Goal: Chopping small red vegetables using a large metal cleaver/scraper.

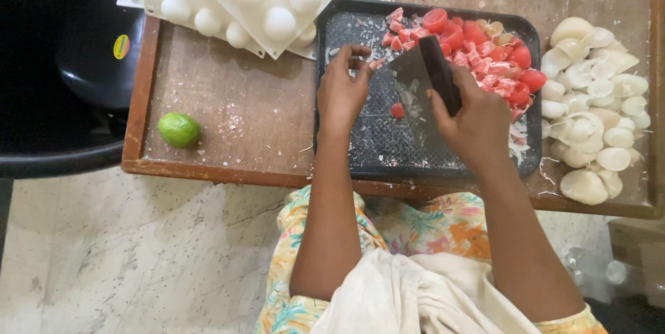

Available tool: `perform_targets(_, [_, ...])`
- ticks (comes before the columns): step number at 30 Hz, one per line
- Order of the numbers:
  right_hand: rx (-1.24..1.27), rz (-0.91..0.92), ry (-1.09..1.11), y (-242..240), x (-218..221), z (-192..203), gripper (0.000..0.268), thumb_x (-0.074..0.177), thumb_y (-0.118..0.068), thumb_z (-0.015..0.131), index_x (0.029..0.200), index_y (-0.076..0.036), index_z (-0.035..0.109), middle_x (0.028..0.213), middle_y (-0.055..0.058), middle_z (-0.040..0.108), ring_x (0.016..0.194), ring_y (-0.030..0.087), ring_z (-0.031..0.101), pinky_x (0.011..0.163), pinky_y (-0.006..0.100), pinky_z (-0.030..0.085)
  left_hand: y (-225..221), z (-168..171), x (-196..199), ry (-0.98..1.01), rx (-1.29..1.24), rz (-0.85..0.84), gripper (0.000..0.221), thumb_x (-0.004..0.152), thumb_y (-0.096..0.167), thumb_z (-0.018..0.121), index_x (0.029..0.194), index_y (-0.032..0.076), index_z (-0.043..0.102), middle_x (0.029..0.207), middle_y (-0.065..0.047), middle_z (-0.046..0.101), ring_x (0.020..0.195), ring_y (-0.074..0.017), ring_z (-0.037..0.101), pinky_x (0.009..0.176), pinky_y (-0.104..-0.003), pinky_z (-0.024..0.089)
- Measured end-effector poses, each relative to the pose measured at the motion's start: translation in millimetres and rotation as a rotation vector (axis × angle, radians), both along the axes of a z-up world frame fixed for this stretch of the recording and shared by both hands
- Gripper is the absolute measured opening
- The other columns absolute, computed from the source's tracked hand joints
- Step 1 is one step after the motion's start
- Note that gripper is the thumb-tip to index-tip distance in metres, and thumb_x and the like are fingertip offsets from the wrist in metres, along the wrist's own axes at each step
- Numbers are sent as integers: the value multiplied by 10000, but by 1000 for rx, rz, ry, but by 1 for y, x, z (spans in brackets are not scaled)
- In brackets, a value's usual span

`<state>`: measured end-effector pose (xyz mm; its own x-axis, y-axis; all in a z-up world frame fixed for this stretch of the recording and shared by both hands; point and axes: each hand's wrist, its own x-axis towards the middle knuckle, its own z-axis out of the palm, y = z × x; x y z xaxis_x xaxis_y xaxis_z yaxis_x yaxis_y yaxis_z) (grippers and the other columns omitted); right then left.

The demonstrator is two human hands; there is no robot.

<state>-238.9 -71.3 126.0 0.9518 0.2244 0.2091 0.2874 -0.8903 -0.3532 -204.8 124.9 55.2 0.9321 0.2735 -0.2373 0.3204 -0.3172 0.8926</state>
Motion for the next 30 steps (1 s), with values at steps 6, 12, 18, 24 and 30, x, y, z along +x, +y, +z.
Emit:
perform_targets(6, [-59, -6, 25, -1, 3, -2, 364, 979, -270, 719, 1286, -104, 617, 779, 154, 713, 690, 363, 711, 609, 477, 537, -3, -4, 2, -32, 32, -13, 260, 905, 317, 691, 1131, 189, 678, 994, -1, 763, 876, -181, 724, 763, -387, 539])
perform_targets(12, [-256, -2, 123, -2, 13, -8, 458, 1002, -310, 693, 1316, -68, 463, 701, 178, 684, 647, 426, 692, 594, 543, 533, -16, 5, 6, -81, -153, 15, 499, 1011, 586, 445, 1214, 183, 660, 1130, -57, 778, 1027, -219, 767, 889, -387, 589])
perform_targets(18, [-326, 78, 101, -3, 18, -14, 543, 970, -306, 693, 1342, -39, 402, 722, 217, 675, 653, 465, 678, 565, 576, 514, -44, 3, 7, -508, -339, -103, 622, 1065, 659, 409, 1466, 205, 549, 1421, -129, 666, 1373, -289, 611, 1123, -456, 488])
perform_targets(24, [-290, 174, 79, -2, 19, -15, 575, 1009, -243, 636, 1427, 34, 355, 658, 221, 654, 569, 452, 658, 541, 569, 507, -67, -19, 9, -424, -202, -128, 406, 1003, 475, 581, 1322, 227, 627, 1294, -53, 766, 1274, -240, 696, 1277, -456, 436])
perform_targets(30, [-278, 158, 121, 8, 18, -9, 521, 1018, -247, 626, 1409, 4, 391, 664, 221, 663, 587, 448, 667, 550, 570, 508, -61, -10, 10, -411, 89, -104, 332, 959, 469, 600, 1235, 295, 657, 1561, 67, 571, 1590, -271, 330, 1329, -550, -9])
